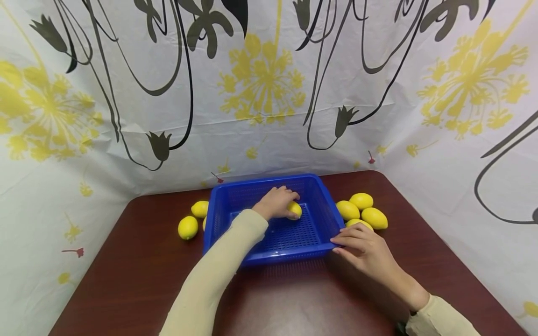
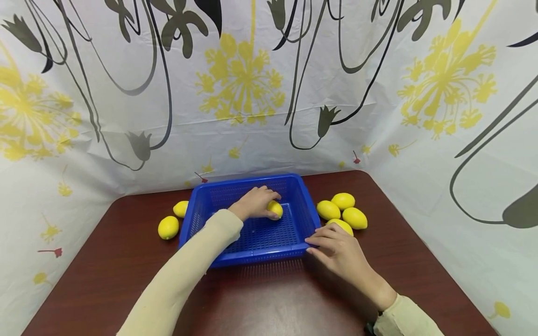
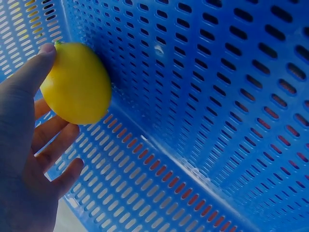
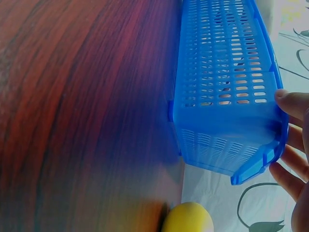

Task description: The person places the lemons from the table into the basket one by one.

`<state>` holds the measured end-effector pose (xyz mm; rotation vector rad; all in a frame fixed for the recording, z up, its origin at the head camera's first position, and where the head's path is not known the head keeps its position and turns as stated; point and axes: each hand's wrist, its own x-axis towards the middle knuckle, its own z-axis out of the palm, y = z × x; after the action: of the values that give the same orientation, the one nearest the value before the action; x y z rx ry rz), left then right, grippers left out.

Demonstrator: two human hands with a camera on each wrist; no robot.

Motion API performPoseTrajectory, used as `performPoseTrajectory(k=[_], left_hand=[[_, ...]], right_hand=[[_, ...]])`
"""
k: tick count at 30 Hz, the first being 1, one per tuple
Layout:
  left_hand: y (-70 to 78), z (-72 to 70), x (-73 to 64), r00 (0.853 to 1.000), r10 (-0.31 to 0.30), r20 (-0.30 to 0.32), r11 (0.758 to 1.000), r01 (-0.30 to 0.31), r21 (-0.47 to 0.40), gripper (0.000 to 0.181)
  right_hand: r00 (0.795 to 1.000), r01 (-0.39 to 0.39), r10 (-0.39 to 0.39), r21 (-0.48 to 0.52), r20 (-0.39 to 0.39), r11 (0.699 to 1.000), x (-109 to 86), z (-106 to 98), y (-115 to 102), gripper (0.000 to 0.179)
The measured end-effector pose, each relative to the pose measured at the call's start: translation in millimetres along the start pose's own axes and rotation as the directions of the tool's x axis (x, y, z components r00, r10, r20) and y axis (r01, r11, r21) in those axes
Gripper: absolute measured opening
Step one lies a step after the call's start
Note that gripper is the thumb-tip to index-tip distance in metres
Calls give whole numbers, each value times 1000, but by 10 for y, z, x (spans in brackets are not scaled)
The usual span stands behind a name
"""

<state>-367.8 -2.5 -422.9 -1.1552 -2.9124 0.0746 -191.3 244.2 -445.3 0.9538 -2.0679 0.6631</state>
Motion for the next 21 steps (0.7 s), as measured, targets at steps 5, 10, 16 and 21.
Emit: performPoseTrajectory(k=[5, 10, 16, 21], left_hand=[[-2, -45, -35, 1000, -3, -1, 1000, 3, 1, 64], [-45, -124, -66, 1000, -12, -6, 1000, 12, -16, 62], [-190, -322, -135, 999, -20, -46, 999, 18, -39, 58], [-370, -584, -271, 996, -17, -89, 996, 9, -91, 53]], right_hand=[[1000, -20, 20, -4, 16, 1000, -3, 0, -12, 33], [1000, -16, 16, -5, 10, 1000, -4, 6, -14, 32], [1000, -25, 25, -13, 14, 1000, -5, 6, -15, 32], [1000, -16, 16, -5, -2, 1000, -12, 13, 15, 27]])
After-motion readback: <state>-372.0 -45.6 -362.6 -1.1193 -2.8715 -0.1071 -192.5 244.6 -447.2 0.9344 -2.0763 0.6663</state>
